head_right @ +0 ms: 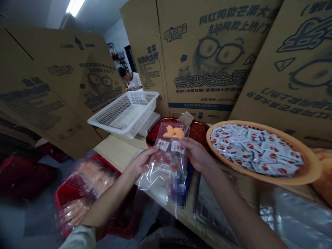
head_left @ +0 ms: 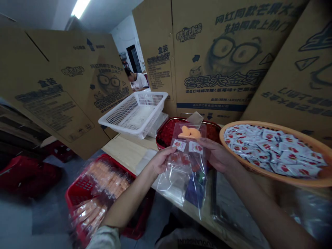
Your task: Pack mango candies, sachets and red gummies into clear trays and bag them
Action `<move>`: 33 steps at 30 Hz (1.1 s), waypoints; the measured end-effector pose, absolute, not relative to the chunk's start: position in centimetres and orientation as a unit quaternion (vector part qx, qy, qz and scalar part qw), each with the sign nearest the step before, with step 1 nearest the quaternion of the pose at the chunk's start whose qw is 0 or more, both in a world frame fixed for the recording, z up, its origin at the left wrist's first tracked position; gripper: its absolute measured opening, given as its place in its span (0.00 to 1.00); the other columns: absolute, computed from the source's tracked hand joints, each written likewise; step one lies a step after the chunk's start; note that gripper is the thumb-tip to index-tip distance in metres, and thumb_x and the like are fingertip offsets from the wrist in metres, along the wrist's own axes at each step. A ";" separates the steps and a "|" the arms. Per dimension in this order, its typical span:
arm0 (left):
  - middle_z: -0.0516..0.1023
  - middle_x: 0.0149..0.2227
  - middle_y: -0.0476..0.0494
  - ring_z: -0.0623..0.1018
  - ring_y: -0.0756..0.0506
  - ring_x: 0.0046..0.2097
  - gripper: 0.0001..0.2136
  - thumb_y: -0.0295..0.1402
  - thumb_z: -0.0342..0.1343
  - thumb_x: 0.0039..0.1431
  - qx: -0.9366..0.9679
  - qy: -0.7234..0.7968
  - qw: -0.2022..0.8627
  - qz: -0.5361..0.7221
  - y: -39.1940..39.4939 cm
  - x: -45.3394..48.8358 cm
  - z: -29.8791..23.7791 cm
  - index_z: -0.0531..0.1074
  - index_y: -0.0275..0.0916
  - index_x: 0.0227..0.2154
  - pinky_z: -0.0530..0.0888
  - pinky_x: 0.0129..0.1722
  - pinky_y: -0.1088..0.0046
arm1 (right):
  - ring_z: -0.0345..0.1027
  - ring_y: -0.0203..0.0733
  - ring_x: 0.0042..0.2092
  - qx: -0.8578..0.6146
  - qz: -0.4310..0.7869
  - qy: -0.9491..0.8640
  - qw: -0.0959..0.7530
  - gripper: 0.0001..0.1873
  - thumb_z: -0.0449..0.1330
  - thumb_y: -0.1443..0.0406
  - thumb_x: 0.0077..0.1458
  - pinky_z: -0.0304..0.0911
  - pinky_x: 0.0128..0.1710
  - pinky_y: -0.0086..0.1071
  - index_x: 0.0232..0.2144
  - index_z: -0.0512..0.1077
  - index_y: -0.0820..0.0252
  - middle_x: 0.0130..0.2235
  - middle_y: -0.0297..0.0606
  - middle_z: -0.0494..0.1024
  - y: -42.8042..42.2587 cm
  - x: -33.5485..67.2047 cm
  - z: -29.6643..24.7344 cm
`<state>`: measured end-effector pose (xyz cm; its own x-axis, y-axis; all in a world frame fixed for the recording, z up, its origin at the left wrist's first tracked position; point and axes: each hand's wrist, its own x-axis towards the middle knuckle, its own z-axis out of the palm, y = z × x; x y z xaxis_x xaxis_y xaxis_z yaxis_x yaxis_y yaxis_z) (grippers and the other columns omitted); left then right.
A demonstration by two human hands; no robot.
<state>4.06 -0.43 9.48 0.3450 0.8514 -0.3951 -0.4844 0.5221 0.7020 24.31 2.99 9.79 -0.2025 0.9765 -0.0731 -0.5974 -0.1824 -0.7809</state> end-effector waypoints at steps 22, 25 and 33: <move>0.80 0.27 0.42 0.78 0.47 0.28 0.11 0.34 0.55 0.55 0.153 0.403 0.804 0.409 -0.6 5.3 7.8 0.75 0.30 0.35 0.73 0.36 0.70 | 0.70 0.38 0.31 -0.414 0.618 -0.494 0.450 0.18 0.71 0.53 0.37 0.66 0.26 0.25 0.26 0.79 0.61 0.30 0.39 0.79 3.7 24.9 8.4; 0.80 0.28 0.44 0.77 0.48 0.28 0.08 0.31 0.57 0.53 0.157 0.389 0.794 0.440 -0.9 5.4 7.7 0.75 0.33 0.35 0.72 0.36 0.73 | 0.70 0.40 0.35 -0.400 0.568 -0.583 0.421 0.17 0.73 0.55 0.32 0.66 0.30 0.26 0.23 0.78 0.61 0.36 0.40 0.78 3.5 25.0 8.7; 0.77 0.24 0.47 0.75 0.50 0.25 0.05 0.28 0.60 0.47 0.193 0.399 0.757 0.480 -2.2 6.0 9.2 0.74 0.33 0.29 0.70 0.29 0.75 | 0.65 0.36 0.27 -0.422 0.545 -0.650 0.319 0.21 0.69 0.50 0.36 0.59 0.25 0.28 0.26 0.75 0.61 0.26 0.35 0.75 1.9 24.5 10.7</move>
